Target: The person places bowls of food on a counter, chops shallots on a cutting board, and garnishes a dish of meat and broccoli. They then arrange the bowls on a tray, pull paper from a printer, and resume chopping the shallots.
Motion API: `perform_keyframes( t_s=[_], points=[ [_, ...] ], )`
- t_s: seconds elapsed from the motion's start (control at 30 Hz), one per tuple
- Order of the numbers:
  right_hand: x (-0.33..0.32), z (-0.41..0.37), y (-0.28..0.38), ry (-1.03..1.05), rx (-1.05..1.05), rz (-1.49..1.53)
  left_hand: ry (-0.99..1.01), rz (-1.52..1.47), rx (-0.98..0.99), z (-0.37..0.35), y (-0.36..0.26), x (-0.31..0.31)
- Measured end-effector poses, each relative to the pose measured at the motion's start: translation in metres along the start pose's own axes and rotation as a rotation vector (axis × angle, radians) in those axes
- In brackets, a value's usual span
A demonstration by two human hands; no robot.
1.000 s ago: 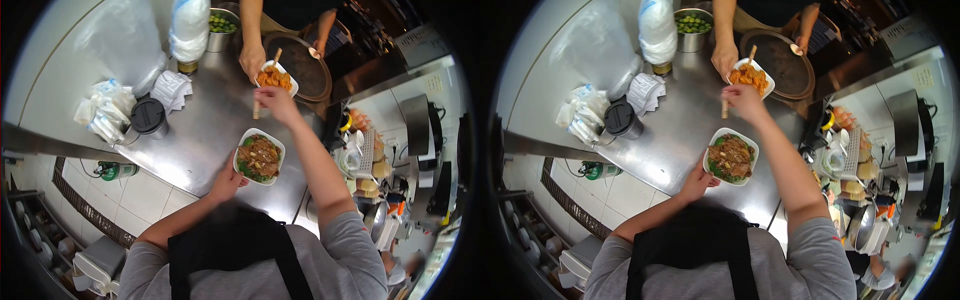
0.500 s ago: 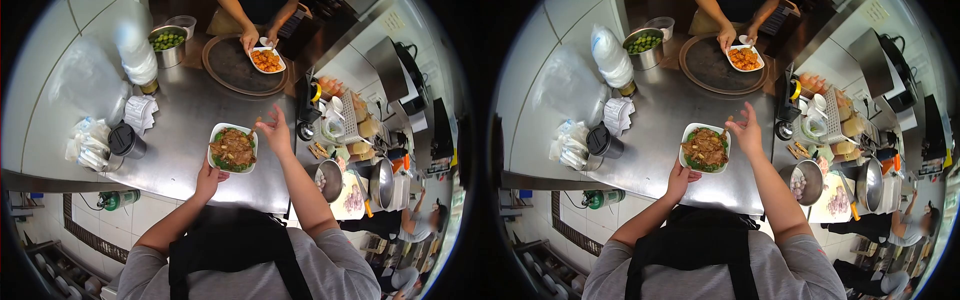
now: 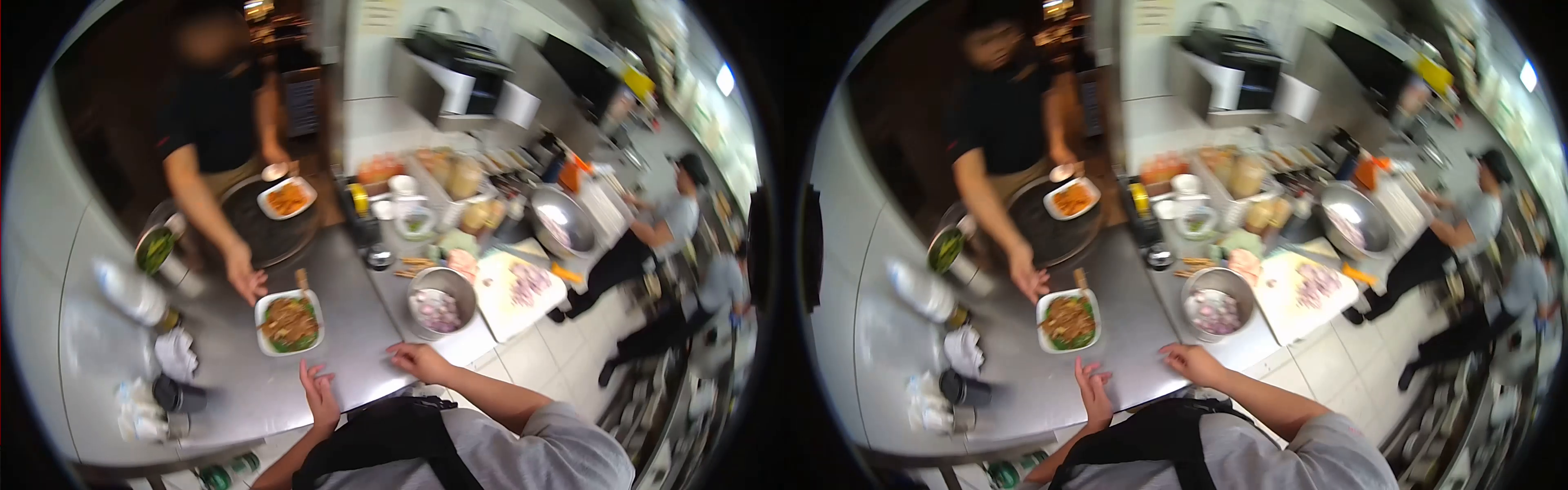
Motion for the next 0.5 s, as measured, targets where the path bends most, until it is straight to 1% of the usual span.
perform_keyframes(
  t_s=[0.07,0.1,0.13,0.2,0.23,0.3,0.33,0.4,0.47,0.5],
  points=[
    [-0.002,-0.031,-0.007,0.071,-0.113,-0.095,0.193,0.005,-0.004,-0.015,0.007,0.034],
    [-0.007,-0.044,-0.016,0.086,-0.077,-0.061,0.3,0.005,-0.018,-0.02,0.009,0.054],
    [-0.012,-0.056,-0.025,0.108,-0.046,-0.026,0.355,0.01,-0.012,-0.022,0.005,0.073],
    [-0.03,-0.077,-0.046,0.043,-0.039,-0.009,0.469,0.067,0.167,-0.036,-0.018,0.107],
    [-0.041,-0.086,-0.054,0.056,-0.02,0.004,0.502,0.071,0.169,-0.043,-0.026,0.126],
    [-0.068,-0.106,-0.076,0.05,0.005,-0.017,0.554,0.142,0.326,-0.06,-0.048,0.17],
    [-0.086,-0.117,-0.089,0.04,0.012,-0.01,0.568,0.145,0.325,-0.068,-0.053,0.194],
    [-0.139,-0.132,-0.109,-0.111,-0.067,0.007,0.622,0.266,0.441,-0.09,-0.072,0.25],
    [-0.202,-0.149,-0.141,-0.276,-0.077,-0.03,0.636,0.32,0.436,-0.108,-0.081,0.309],
    [-0.238,-0.157,-0.163,-0.367,-0.045,-0.053,0.643,0.357,0.429,-0.114,-0.081,0.339]
  ],
)
Point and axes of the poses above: each hand's wrist, its own z-axis towards the middle knuckle, its own x-axis out of the palm, y = z × x, the point moved 9 cm from there along z, towards the middle knuckle, and after that the axes turned 6 degrees about -y, right-handed, at the moved point
